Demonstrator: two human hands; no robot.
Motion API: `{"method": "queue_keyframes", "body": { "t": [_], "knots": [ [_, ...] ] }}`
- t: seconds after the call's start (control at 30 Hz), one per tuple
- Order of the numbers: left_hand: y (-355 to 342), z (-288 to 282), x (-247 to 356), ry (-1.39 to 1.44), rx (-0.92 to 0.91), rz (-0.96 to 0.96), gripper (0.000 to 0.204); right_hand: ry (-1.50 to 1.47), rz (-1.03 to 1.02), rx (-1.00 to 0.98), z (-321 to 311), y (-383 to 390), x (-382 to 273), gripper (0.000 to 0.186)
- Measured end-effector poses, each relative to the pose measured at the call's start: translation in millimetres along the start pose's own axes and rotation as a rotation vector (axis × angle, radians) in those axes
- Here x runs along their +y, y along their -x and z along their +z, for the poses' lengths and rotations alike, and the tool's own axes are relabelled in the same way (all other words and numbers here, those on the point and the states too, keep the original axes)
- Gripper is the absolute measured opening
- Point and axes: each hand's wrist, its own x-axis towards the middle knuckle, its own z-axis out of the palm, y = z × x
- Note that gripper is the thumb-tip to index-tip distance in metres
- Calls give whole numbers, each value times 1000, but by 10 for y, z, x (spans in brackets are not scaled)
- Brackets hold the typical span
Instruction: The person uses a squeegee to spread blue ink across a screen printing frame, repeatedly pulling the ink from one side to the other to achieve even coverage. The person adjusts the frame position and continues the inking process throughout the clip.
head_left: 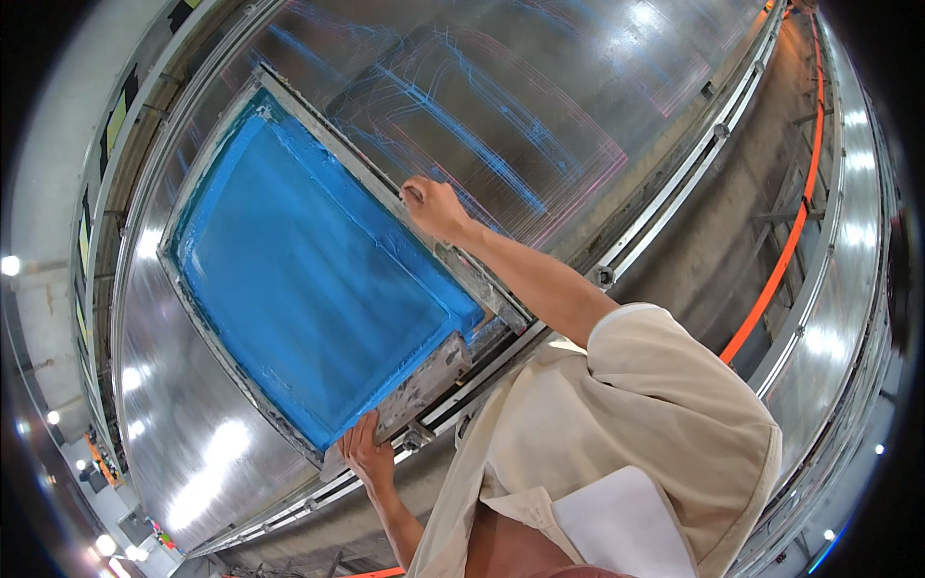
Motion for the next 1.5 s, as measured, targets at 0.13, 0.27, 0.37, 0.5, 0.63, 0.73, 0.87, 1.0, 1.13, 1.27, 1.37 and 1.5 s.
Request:
{"method": "queue_keyframes", "body": {
  "t": [0.13,0.27,0.37,0.5,0.63,0.73,0.87,1.0,1.13,1.27,1.37,1.5],
  "knots": [
    [158,76,-28,18,-70,8,53,107,91,-57,-21,-32,-67,25],
    [205,201,-24,-101,11,88,50,351,108,-54,-5,-118,-84,29],
    [44,213,-159,-125,43,113,50,350,149,59,80,-59,-148,33],
    [-454,309,-564,-175,112,135,47,371,158,124,144,21,-206,33],
    [-1535,238,-1130,-189,232,223,51,400,179,138,174,10,-233,37],
    [-2606,254,-1594,-268,239,185,42,393,63,188,118,58,-193,33],
    [-3999,164,-2277,-341,431,228,32,455,32,198,229,-26,-224,29],
    [-4865,-29,-2676,-303,285,107,31,435,4,203,256,-27,-82,25],
    [-5422,-311,-2547,-198,183,2,41,434,37,259,180,40,-127,24],
    [-5868,-231,-2896,-266,122,39,50,527,-16,255,177,8,-66,26],
    [-5762,-183,-3054,-317,15,65,50,541,32,225,231,-36,-108,27],
    [-5124,-249,-2617,-284,-115,42,41,524,27,230,215,-51,-49,31]
  ]
}}
